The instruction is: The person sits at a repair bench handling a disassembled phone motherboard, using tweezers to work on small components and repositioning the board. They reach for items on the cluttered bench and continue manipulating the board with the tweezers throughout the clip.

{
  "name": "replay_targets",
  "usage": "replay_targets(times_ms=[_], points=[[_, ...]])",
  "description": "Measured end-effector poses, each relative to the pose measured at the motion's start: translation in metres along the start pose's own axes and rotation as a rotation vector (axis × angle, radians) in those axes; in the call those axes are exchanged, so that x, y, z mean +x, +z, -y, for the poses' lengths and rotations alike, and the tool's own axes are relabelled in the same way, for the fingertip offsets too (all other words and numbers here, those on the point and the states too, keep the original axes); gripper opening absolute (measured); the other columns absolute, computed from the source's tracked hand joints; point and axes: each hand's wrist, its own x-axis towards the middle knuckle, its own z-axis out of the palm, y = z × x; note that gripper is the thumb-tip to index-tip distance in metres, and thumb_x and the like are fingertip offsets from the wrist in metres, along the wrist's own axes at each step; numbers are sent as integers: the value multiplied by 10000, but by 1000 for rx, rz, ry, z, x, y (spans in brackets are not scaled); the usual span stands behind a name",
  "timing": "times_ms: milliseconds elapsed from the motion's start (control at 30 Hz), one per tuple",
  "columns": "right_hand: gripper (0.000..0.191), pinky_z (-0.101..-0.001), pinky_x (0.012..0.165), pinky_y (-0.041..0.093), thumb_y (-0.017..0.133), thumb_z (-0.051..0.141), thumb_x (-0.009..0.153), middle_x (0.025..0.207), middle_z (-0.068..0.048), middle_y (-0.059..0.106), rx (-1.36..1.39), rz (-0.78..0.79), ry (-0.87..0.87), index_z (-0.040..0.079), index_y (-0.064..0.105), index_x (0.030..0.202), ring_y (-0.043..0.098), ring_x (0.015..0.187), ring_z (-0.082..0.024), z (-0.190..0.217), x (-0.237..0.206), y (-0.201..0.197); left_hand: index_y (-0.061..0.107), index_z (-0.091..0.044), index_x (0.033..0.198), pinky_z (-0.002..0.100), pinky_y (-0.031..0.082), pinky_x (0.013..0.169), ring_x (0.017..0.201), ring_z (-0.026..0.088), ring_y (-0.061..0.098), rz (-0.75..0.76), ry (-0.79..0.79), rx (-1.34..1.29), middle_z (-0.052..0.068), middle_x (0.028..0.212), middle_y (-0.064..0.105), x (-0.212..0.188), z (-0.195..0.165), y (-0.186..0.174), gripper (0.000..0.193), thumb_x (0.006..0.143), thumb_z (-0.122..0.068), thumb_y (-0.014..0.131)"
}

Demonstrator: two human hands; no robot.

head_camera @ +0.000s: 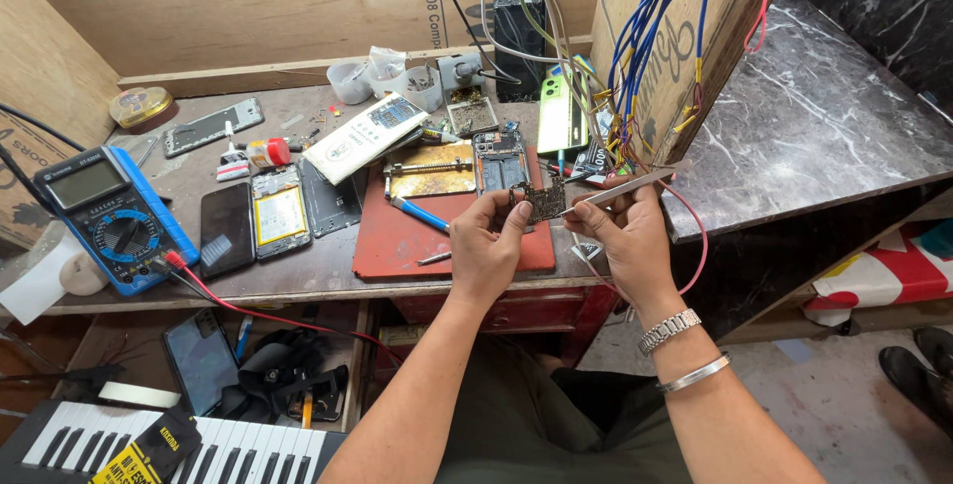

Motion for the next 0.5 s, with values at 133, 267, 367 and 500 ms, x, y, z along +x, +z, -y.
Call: replay_targets(times_ms=[133,267,367,500], points=[[416,-375,852,657,704,32,943,1078,-152,680,-3,-1,10,13,401,1228,739,953,-237,0,0,0,726,33,1047,227,544,654,714,58,665,1,-13,13,25,791,742,0,-1,-1,215,961,-164,729],[414,-375,856,657,702,31,947,1077,-154,680,3,2,6,12,398,1227,737,955,-236,2,-1,1,725,33,1045,225,536,640,702,57,661,1,-11,26,22,777,739,-1,-3,0,217,959,-166,731],[423,-375,851,659,702,32,942,1077,-153,678,-1,-2,11,12,395,1232,737,955,-236,4,-2,1,729,32,1029,227,524,619,684,59,649,-9,-13,46,24,751,728,-2,-3,1,211,961,-167,735],[432,-370,852,656,696,28,939,1082,-145,678,-6,-6,19,19,395,1249,732,951,-226,3,-1,1,726,34,1035,228,521,620,691,51,638,-5,-7,11,23,760,722,-2,5,1,207,962,-159,735]])
